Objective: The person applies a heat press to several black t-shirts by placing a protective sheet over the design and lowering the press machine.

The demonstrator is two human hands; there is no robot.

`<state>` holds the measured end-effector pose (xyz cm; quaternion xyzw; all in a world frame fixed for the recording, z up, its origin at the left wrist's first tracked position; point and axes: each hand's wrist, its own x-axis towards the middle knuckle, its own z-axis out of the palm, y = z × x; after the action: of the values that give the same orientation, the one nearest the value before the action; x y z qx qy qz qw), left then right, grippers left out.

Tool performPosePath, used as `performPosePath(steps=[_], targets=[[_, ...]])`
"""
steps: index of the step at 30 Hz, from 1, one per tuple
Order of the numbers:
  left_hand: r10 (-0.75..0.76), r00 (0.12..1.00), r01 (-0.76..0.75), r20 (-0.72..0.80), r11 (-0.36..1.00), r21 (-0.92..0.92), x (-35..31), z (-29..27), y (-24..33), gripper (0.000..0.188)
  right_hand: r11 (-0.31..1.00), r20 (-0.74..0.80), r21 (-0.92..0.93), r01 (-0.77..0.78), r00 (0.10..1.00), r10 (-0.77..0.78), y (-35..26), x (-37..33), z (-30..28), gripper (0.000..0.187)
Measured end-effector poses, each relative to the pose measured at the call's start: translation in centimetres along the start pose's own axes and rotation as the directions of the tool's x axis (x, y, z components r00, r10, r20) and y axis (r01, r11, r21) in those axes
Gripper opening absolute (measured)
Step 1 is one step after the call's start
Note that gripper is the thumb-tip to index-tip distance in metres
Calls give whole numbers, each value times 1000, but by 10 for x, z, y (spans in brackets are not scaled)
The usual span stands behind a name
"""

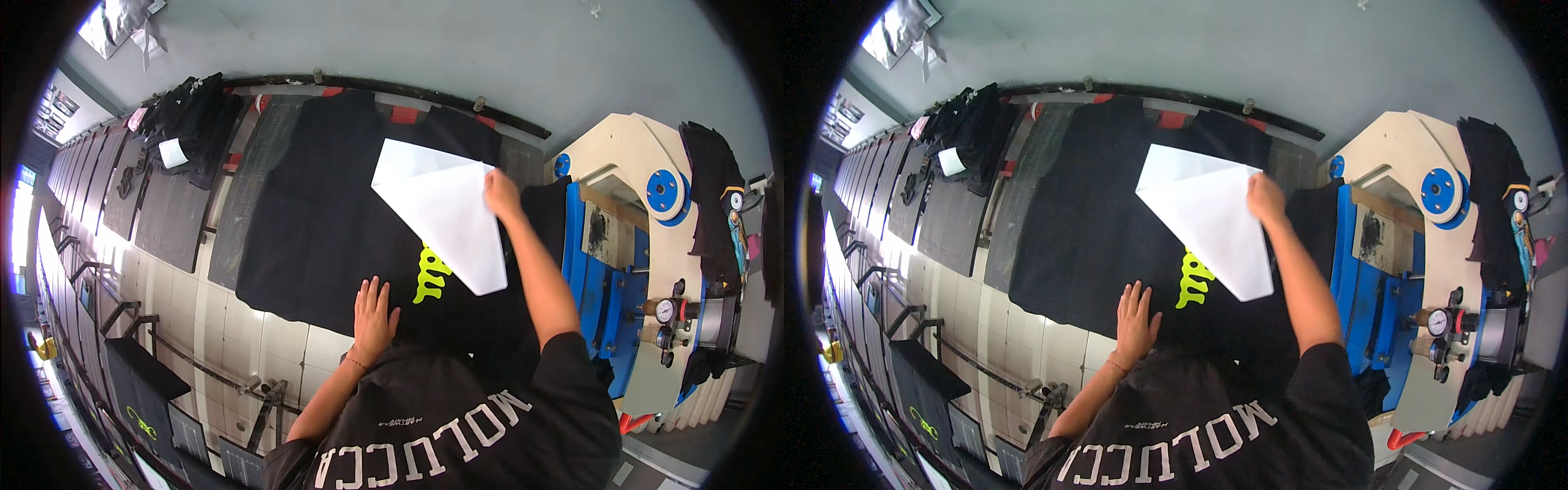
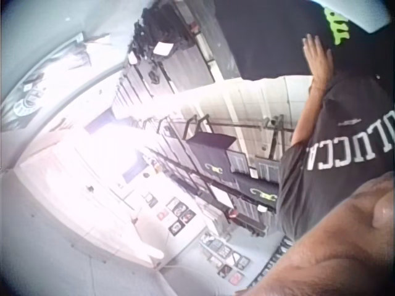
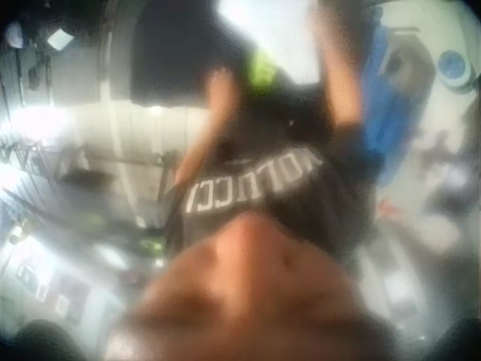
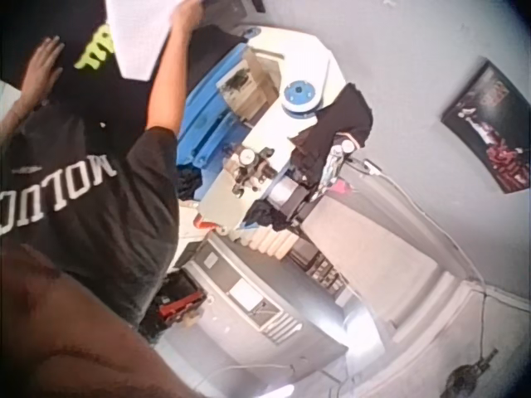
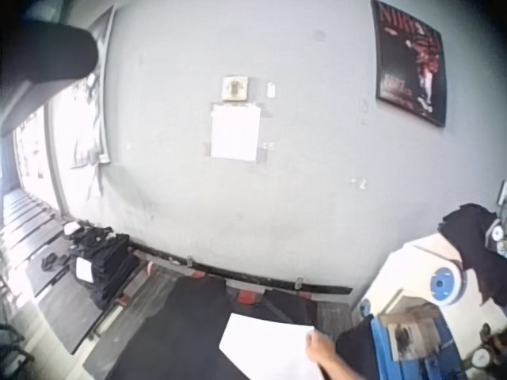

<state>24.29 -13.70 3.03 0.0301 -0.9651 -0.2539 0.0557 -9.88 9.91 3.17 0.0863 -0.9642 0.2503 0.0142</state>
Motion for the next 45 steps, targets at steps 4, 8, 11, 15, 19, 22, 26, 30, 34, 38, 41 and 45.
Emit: performPosePath(steps=[4,8,11,15,19,22,26,30,34,38,41,45], targets=[[-6,998,4,66,1000,27,1,5,-1,58,981,-90,-195,-16,996,-2,22,93,-68,17],[-29,998,28,58,1000,2,1,2,0,57,932,-261,-362,13,959,-115,9,162,-153,25],[-57,998,57,19,998,-31,-2,1,1,56,907,-328,-418,56,922,-207,-29,186,-223,27],[-83,995,80,-49,995,-60,-8,-6,1,55,864,-430,-472,173,811,-397,-77,182,-306,28],[-107,986,80,-129,977,-196,-6,-22,3,53,834,-384,-416,363,761,-523,-152,92,-356,28],[-239,969,162,-67,813,-560,-2,-58,12,50,823,-330,-225,522,753,-569,-204,2,-309,26],[-246,969,85,-31,447,-891,2,-127,44,48,774,-221,-50,632,748,-625,-246,-116,-213,16],[-334,942,15,-5,59,-998,-23,-156,67,49,703,-122,261,662,745,-656,-268,-233,-117,11],[-615,786,-17,-64,83,-996,-92,-154,45,35,535,-140,385,752,621,-771,-291,-341,-45,11],[-882,452,-53,-131,120,-991,-207,-127,3,26,445,37,545,711,510,-859,-312,-427,-21,13],[-960,160,-82,-228,217,-973,-315,-117,-8,23,381,147,638,669,381,-913,-314,-477,-19,18],[-961,-190,65,-203,194,-979,-538,-79,5,26,424,354,693,583,237,-905,-294,-525,-11,23]])
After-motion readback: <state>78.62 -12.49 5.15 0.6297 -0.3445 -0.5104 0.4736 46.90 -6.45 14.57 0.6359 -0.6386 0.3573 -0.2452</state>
